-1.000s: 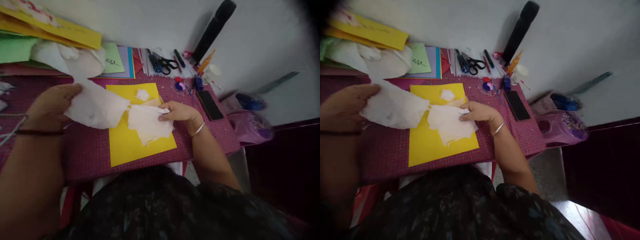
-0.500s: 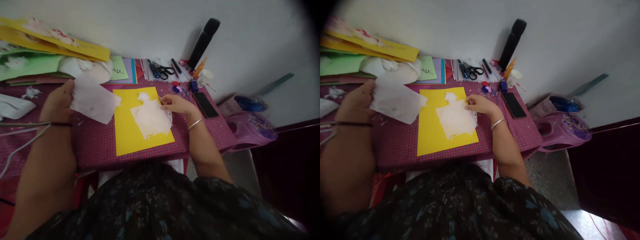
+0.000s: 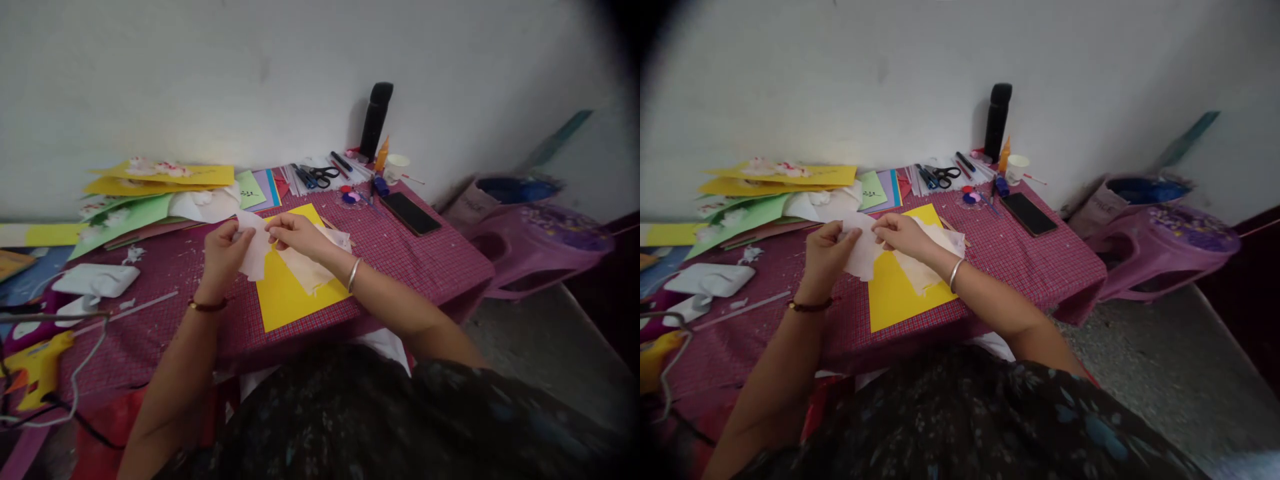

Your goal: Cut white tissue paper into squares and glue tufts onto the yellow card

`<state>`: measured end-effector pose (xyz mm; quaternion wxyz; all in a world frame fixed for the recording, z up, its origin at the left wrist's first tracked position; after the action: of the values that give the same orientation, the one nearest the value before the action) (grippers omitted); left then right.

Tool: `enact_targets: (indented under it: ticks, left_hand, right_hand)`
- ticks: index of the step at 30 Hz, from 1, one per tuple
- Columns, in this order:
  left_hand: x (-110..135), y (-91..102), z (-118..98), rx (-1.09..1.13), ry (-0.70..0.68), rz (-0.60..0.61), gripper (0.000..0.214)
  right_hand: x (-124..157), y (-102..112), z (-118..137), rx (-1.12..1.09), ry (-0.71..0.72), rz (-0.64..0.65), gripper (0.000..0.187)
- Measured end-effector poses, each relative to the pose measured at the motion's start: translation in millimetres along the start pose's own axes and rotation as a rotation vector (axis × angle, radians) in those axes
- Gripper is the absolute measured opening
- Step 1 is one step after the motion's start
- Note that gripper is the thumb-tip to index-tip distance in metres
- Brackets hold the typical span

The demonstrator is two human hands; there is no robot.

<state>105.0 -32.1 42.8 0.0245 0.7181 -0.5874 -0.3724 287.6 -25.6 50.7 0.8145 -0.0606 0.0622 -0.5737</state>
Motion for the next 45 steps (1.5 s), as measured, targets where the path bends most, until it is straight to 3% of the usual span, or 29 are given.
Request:
enact_targets:
  ticks: [4, 6, 8, 10, 12, 15, 17, 19, 22, 25, 33, 39, 45]
  left_hand:
    - [5.3, -3.1, -4.3, -0.254, -0.094, -0.024, 0.025]
    - [7.7, -7.3, -3.4, -0.208, -0.074, 0.033, 0.017]
    - [10.5, -12.4, -3.5, 0.022, 0.01, 0.179, 0.012]
    - [13.5, -16.4, -6.9, 0.339, 0.119, 0.354, 0.029]
    - [15.2, -17.1, -12.0, 0.577, 0.196, 0.423, 0.039]
    - [13.0, -14.4, -14.0, 0.664, 0.204, 0.236, 0.031]
    - [10.0, -13.9, -9.9, 0.587, 0.149, 0.056, 0.027]
    - [7.3, -16.5, -2.8, 0.464, 0.096, -0.034, 0.029]
    - [5.1, -23.7, 8.8, 0.323, 0.082, -0.003, 0.026]
    - [6.1, -28.6, 15.4, 0.23, 0.1, 0.042, 0.017]
    - [12.0, -31.4, 9.2, 0.039, 0.029, -0.025, 0.016]
    - [16.6, -35.2, 4.6, 0.089, 0.035, -0.067, 0.014]
    - [18.0, -36.9, -1.0, 0.223, 0.097, -0.075, 0.016]
  right_hand:
    - [-4.4, -7.2, -12.3, -0.087, -0.077, -0.046, 0.014]
    - [-3.4, -8.4, -18.5, -0.119, -0.077, -0.018, 0.009]
    - [-2.6, -7.7, -23.8, -0.135, -0.038, 0.018, 0.009]
    - [-2.8, -5.4, -27.9, -0.172, 0.03, 0.046, 0.009]
    - [-3.6, -2.1, -31.4, -0.269, 0.06, 0.066, 0.007]
    - [-3.5, 3.0, -35.4, -0.447, -0.013, 0.061, 0.007]
    - [-1.5, 4.5, -35.9, -0.507, -0.081, 0.098, 0.007]
    - [1.3, 4.6, -35.0, -0.513, -0.133, 0.16, 0.008]
    - [3.7, 5.3, -33.1, -0.46, -0.183, 0.156, 0.004]
    - [2.8, 6.8, -30.7, -0.399, -0.193, 0.101, 0.013]
    - [-0.9, 9.5, -29.8, -0.345, -0.149, 0.043, 0.021]
    - [-2.9, 8.0, -34.4, -0.339, -0.076, 0.125, 0.017]
    - [-2.8, 7.1, -33.6, -0.304, -0.091, 0.068, 0.017]
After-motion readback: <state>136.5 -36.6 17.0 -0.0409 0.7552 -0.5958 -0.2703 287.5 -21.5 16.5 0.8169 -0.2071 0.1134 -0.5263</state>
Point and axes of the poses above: each hand's wrist, its own x-axis away from the middle knuckle, its own y-axis out of the back of the hand, z = x × y, the point moved 2 cm from there along -x, towards the middle knuckle, and after that the axes turned 8 degrees about -x, right-handed, at the moved point
